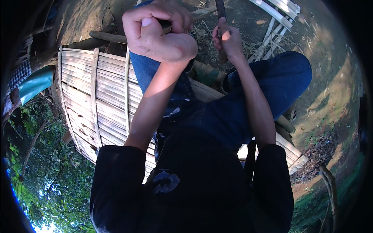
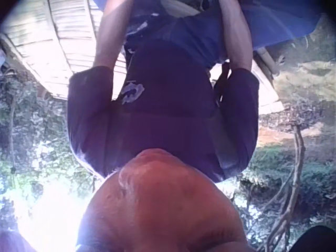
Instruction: The person shaves a thin bamboo stick with a large knife while sitting on a bamboo platform.
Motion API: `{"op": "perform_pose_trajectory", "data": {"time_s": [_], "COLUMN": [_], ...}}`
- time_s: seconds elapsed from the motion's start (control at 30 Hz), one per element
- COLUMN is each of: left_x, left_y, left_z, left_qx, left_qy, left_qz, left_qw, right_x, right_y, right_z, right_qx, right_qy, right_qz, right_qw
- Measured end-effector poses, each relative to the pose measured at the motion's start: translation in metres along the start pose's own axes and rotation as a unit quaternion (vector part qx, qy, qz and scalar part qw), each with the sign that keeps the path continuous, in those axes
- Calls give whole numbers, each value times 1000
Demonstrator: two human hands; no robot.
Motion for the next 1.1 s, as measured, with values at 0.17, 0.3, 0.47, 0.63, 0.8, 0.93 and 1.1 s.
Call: {"op": "perform_pose_trajectory", "data": {"time_s": [0.17,0.3,0.47,0.63,0.8,0.93,1.1], "left_x": [7,1,-6,4,15,22,-28], "left_y": [9,7,15,34,43,29,25], "left_z": [3,-3,-10,-20,-22,-30,-75], "left_qx": [2,-16,-25,50,-25,-49,40], "left_qy": [56,47,-52,-107,-118,-214,-383], "left_qz": [-29,-15,72,147,200,318,301], "left_qw": [998,999,996,982,972,922,873], "right_x": [-4,-1,7,-6,-14,-37,-25], "right_y": [3,8,19,3,-6,-23,-12], "right_z": [5,4,24,15,6,-20,1], "right_qx": [-24,-29,121,200,137,11,199], "right_qy": [33,25,-155,-249,-253,-250,-329], "right_qz": [-13,1,37,-37,-97,-38,-15], "right_qw": [999,999,980,947,953,968,923]}}
Point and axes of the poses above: each hand's wrist, its own y-axis away from the middle knuckle, its own x-axis out of the palm, z = x × y, the point moved 2 cm from there along -y, towards the middle knuckle, and after that the axes turned 11 degrees about -z, right-handed, at the moved point
